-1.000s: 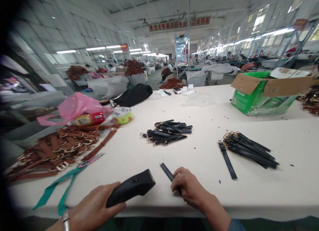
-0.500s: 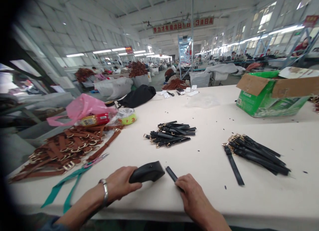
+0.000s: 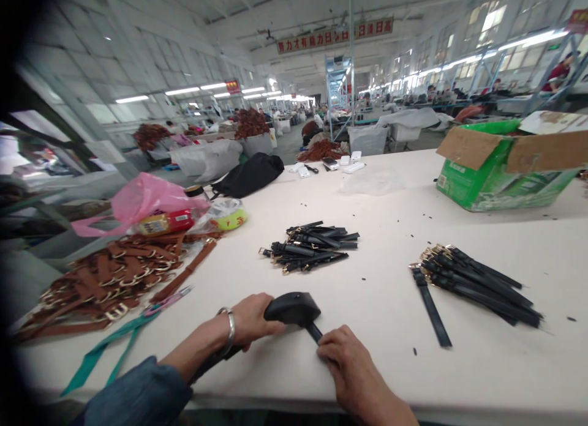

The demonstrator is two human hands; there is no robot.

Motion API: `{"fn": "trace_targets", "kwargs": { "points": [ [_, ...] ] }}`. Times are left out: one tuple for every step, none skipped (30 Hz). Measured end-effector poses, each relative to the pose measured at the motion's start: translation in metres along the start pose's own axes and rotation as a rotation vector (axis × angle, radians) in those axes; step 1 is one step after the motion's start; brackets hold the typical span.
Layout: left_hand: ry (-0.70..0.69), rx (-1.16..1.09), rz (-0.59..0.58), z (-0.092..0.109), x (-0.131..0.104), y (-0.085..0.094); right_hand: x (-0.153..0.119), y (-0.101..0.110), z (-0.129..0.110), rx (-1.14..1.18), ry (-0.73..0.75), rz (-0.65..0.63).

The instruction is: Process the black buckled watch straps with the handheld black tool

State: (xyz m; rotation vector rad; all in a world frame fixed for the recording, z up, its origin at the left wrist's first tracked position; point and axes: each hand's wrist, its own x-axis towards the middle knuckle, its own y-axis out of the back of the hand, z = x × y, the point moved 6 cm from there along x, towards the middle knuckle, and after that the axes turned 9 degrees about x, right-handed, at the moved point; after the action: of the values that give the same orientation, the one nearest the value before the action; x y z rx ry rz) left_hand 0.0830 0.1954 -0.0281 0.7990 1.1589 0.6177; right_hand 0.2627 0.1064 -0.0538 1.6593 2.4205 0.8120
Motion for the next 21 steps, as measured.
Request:
{"fn": "trace_targets", "kwargs": {
  "points": [
    [0.000,-0.005,-0.006,0.001,0.002,0.001,0.000,0.000,0.002,0.004,0.001,0.008],
    [0.001,-0.009,-0.010,0.000,0.003,0.002,-0.001,-0.001,0.003,0.009,0.004,0.016],
    [0.003,-0.013,-0.013,-0.001,0.002,0.002,-0.001,-0.001,0.004,0.014,0.008,0.026],
    [0.007,-0.017,-0.016,-0.003,0.000,0.002,-0.002,-0.001,0.005,0.019,0.015,0.035],
    [0.012,-0.019,-0.018,-0.006,-0.004,0.001,-0.002,-0.001,0.006,0.024,0.021,0.041],
    [0.018,-0.022,-0.020,-0.010,-0.008,-0.001,-0.003,-0.001,0.006,0.027,0.027,0.045],
    [0.022,-0.027,-0.021,-0.014,-0.013,-0.003,-0.003,-0.001,0.006,0.030,0.032,0.050],
    [0.022,-0.034,-0.021,-0.018,-0.017,-0.005,-0.003,-0.001,0.005,0.033,0.036,0.052],
    [0.020,-0.042,-0.022,-0.021,-0.021,-0.007,-0.003,-0.001,0.005,0.035,0.037,0.054],
    [0.016,-0.050,-0.020,-0.024,-0.024,-0.009,-0.004,0.000,0.005,0.035,0.039,0.056],
    [0.012,-0.056,-0.015,-0.026,-0.025,-0.011,-0.004,0.000,0.004,0.033,0.039,0.059],
    [0.012,-0.061,-0.009,-0.027,-0.026,-0.012,-0.004,0.000,0.004,0.030,0.039,0.062],
    [0.016,-0.064,0.003,-0.027,-0.025,-0.013,-0.005,0.000,0.004,0.026,0.040,0.065],
    [0.023,-0.067,0.018,-0.026,-0.024,-0.013,-0.005,0.000,0.005,0.023,0.041,0.067],
    [0.028,-0.072,0.036,-0.023,-0.021,-0.012,-0.006,0.000,0.005,0.019,0.043,0.070],
    [0.030,-0.080,0.051,-0.020,-0.018,-0.011,-0.006,-0.001,0.005,0.015,0.044,0.071],
    [0.030,-0.090,0.063,-0.017,-0.015,-0.010,-0.007,-0.001,0.006,0.010,0.045,0.072],
    [0.027,-0.101,0.073,-0.014,-0.011,-0.010,-0.007,-0.002,0.006,0.005,0.046,0.073],
    [0.024,-0.114,0.080,-0.012,-0.008,-0.009,-0.007,-0.002,0.006,0.001,0.047,0.075],
    [0.025,-0.129,0.086,-0.012,-0.005,-0.007,-0.008,-0.002,0.006,-0.004,0.047,0.076],
    [0.029,-0.144,0.095,-0.013,-0.004,-0.006,-0.008,-0.001,0.006,-0.006,0.047,0.080]
  ]
}}
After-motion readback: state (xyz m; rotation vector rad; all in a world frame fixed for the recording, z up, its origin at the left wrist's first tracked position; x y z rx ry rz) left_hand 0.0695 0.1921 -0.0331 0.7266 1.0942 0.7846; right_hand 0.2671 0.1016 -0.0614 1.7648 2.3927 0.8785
